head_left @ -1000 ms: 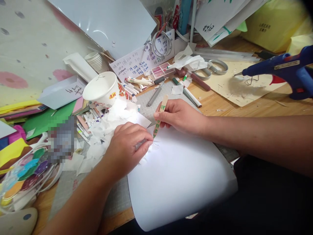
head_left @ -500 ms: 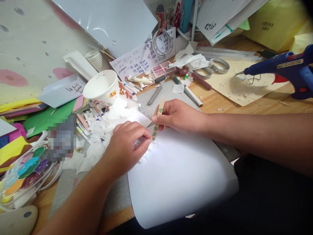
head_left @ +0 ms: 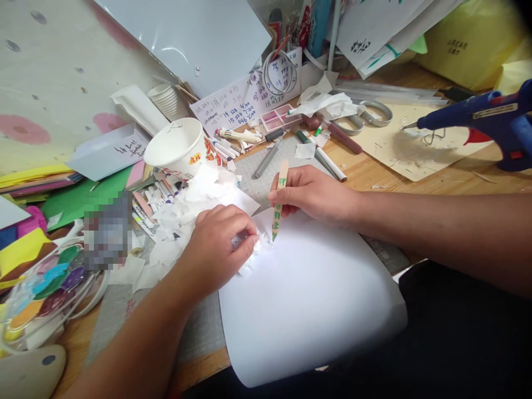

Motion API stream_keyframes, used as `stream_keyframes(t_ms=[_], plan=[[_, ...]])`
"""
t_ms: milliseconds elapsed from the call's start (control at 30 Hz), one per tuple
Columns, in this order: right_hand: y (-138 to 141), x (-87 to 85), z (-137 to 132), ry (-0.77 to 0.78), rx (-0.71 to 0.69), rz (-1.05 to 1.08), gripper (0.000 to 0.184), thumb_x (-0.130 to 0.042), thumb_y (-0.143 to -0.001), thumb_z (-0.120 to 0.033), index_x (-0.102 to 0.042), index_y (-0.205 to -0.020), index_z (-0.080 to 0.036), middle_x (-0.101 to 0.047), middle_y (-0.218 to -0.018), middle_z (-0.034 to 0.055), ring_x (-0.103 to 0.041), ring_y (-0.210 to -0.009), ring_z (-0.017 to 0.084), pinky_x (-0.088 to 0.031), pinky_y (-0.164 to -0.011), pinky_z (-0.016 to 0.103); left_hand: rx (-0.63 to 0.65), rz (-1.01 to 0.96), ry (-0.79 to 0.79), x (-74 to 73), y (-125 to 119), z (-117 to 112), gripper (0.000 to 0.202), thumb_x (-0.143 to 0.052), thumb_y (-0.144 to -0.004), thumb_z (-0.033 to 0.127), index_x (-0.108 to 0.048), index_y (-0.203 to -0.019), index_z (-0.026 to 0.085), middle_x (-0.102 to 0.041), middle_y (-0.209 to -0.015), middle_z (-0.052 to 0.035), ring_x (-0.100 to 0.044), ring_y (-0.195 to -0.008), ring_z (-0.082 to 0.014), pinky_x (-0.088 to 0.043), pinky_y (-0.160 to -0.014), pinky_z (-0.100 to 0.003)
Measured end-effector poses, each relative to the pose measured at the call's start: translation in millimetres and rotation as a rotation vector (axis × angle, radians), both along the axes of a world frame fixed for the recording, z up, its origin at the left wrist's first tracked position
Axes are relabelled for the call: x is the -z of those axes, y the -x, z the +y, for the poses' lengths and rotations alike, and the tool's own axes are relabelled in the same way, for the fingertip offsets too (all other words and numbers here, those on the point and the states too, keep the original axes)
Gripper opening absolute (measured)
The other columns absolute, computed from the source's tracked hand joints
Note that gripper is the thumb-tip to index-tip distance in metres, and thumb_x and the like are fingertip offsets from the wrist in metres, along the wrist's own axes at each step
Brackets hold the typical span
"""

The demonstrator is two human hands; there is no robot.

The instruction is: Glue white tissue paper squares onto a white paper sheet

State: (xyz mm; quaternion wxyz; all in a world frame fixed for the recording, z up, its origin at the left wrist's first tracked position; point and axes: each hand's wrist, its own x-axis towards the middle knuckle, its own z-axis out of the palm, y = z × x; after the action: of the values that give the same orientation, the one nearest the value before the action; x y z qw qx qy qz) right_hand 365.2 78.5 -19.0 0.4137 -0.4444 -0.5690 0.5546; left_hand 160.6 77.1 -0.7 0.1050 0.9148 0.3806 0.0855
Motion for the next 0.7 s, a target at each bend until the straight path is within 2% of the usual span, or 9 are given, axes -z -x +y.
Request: stream_keyframes(t_ms=[267,433,700], plan=[[1.6,3.4,-1.3,-0.098,-0.038,-0.096,0.019,-0.055,-0.083,-0.025,-0.058,-0.067,-0.015,-0.058,-0.059,-0.0014,-0.051,-0.054,0.009,-0.038,-0.054,0.022,-0.002,-0.012,0.005,1.4,3.1,0.6,0.007,-0.053,-0.08,0.019,-0.058,-0.076,0.022,-0.063,-0.085,0.0006,-0.056,-0.086,-0.019,-0.038,-0.083,-0.037],[2.8,3.1,-0.5,-0.116,-0.019,-0.128,0.019,-0.056,-0.083,-0.026,-0.059,-0.068,-0.014,-0.058,-0.06,-0.0017,-0.051,-0.055,0.009,-0.038,-0.055,0.022,0.088,-0.07,0.044,-1.0,5.9,0.0,0.018,-0.048,-0.085,0.017,-0.063,-0.091,0.024,-0.061,-0.099,-0.0021,-0.055,-0.098,-0.0199,-0.036,-0.088,-0.039],[1.0,4.4,-0.1,-0.048,0.025,-0.06,0.02,-0.056,-0.082,-0.027,-0.058,-0.067,-0.014,-0.057,-0.058,-0.0011,-0.05,-0.053,0.009,-0.039,-0.053,0.022,0.101,-0.011,0.018,-2.2,6.6,0.9,0.02,-0.046,-0.086,0.018,-0.065,-0.086,0.025,-0.062,-0.098,-0.0024,-0.055,-0.096,-0.0217,-0.033,-0.089,-0.043]])
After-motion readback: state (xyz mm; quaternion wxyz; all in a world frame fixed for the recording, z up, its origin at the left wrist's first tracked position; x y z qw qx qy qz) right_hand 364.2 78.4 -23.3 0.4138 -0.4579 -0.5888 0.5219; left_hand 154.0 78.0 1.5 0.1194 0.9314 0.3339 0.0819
